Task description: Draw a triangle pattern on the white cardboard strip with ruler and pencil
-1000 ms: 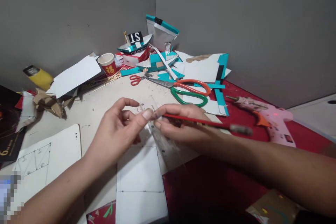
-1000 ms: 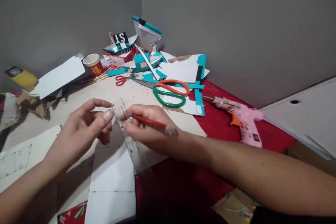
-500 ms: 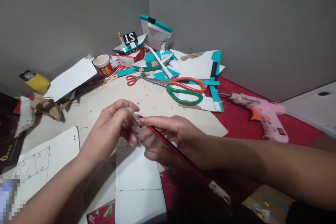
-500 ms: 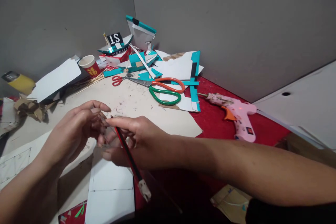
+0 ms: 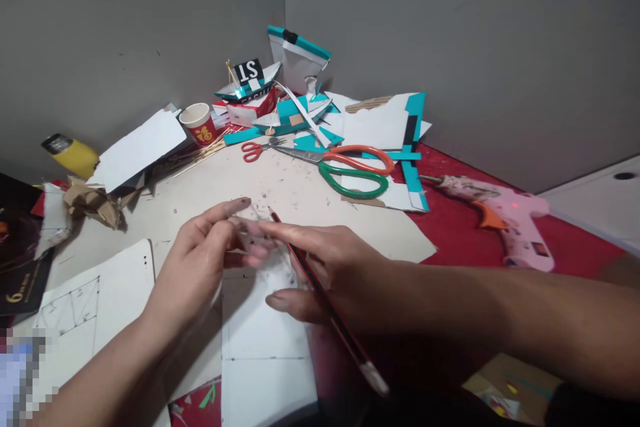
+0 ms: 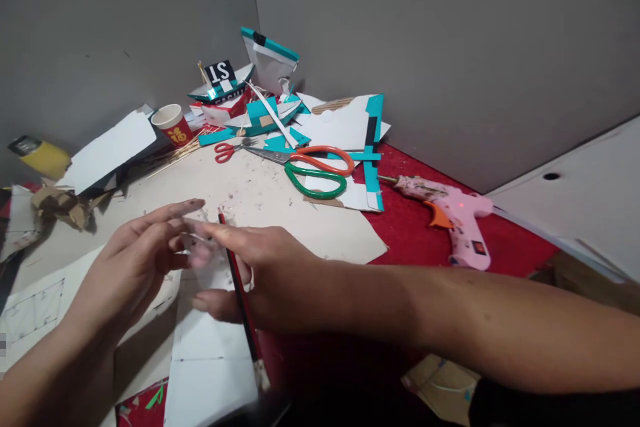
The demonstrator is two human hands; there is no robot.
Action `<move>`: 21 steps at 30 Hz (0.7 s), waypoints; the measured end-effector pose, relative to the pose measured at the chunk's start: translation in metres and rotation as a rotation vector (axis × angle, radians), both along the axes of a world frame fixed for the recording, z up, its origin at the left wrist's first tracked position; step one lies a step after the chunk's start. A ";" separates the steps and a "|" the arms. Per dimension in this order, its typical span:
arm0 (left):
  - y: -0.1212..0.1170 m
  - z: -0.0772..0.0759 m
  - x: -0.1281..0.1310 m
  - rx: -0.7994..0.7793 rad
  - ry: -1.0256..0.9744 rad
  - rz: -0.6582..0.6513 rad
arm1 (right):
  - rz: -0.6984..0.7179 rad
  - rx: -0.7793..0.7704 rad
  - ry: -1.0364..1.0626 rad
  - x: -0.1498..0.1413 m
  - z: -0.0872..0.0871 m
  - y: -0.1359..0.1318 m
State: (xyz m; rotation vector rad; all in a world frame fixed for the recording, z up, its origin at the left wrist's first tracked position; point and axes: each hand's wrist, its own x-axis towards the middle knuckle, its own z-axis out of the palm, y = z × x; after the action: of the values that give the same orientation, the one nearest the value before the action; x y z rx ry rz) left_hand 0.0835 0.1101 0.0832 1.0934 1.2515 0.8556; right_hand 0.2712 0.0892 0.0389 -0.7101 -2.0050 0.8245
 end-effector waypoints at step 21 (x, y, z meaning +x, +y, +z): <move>0.000 -0.026 -0.029 -0.101 0.107 0.185 | -0.260 -0.055 -0.035 0.007 -0.006 0.020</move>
State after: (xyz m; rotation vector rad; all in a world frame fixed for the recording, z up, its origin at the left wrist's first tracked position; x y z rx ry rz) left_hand 0.0543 0.1102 0.0572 0.9641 1.4871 0.8714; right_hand 0.2780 0.1090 0.0332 -0.9986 -1.8765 0.7180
